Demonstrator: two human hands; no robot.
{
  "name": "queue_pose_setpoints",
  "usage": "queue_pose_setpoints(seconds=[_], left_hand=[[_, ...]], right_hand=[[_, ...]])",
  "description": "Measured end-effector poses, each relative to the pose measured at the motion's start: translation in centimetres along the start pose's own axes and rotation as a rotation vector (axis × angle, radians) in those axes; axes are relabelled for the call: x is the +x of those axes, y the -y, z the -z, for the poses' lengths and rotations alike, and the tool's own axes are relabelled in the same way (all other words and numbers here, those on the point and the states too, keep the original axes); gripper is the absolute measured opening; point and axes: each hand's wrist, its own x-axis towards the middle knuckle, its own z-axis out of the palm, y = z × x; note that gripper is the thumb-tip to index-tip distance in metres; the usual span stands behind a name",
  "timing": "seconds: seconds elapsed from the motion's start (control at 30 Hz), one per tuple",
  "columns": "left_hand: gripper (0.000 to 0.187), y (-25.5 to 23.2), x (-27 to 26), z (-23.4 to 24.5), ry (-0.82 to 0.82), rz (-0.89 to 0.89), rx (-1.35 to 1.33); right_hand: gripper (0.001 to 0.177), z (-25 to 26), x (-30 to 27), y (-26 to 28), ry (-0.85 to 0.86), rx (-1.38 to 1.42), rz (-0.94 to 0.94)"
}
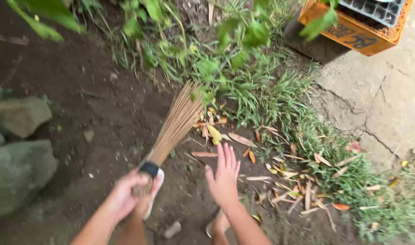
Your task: The person sweeps leaves and debris across the ground using a handheld broom.
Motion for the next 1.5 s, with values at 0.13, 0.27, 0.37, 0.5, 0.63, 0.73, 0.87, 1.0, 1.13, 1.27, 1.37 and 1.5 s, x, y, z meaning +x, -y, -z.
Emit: queue_pose_setpoints(seconds=[0.13, 0.27, 0.37, 0.5, 0.63, 0.73, 0.87, 1.0, 1.13, 1.27, 1.37, 1.5], left_hand=[[0.045, -0.8, 3.0, -4.2, -0.022, -0.118, -0.081], [0.042, -5.6, 8.7, -6.6, -0.146, -0.154, 0.298], [0.041, -9.0, 14.9, -9.3, -0.285, -0.206, 0.472], [0.034, -10.1, 19.8, -12.3, -0.361, -0.253, 0.770], [0.056, -10.3, 22.2, -13.6, -0.408, -0.190, 1.395], [0.054, -13.3, 23.0, -12.2, -0.225, -0.062, 1.466], [0.052, -21.4, 21.4, -10.5, -0.132, -0.182, 1.418], [0.052, -24.1, 22.9, -10.7, -0.270, -0.169, 1.462], [0.047, -21.1, 28.9, -12.2, -0.215, -0.321, 1.314], [0.041, -19.5, 30.5, -14.0, -0.114, -0.177, 1.506], [0.038, -22.3, 27.9, -12.6, 0.016, -0.105, 1.549], [0.033, -28.4, 23.4, -9.0, 0.060, -0.141, 1.475]], right_hand=[[0.083, 4.0, 0.0, -2.7, 0.013, -0.038, 0.021], [0.081, 6.3, 1.4, -4.2, -0.052, -0.043, 0.091], [0.079, 6.4, 2.6, -4.3, -0.069, -0.041, 0.077], [0.080, 5.2, 4.2, -4.7, -0.108, -0.015, 0.053], [0.081, 4.1, 5.2, -5.1, -0.146, -0.011, 0.036], [0.081, 3.6, 5.5, -5.1, -0.129, 0.006, -0.029], [0.078, 3.7, 8.2, -4.0, -0.186, 0.043, -0.062], [0.078, 2.9, 9.8, -2.2, -0.185, 0.096, -0.114], [0.079, 2.0, 10.8, -0.8, -0.200, 0.107, -0.134], [0.077, 0.8, 11.1, -0.2, -0.215, 0.098, -0.122], [0.077, 0.1, 10.8, 0.0, -0.211, 0.104, -0.146], [0.079, -0.6, 10.7, 0.5, -0.217, 0.108, -0.162]])
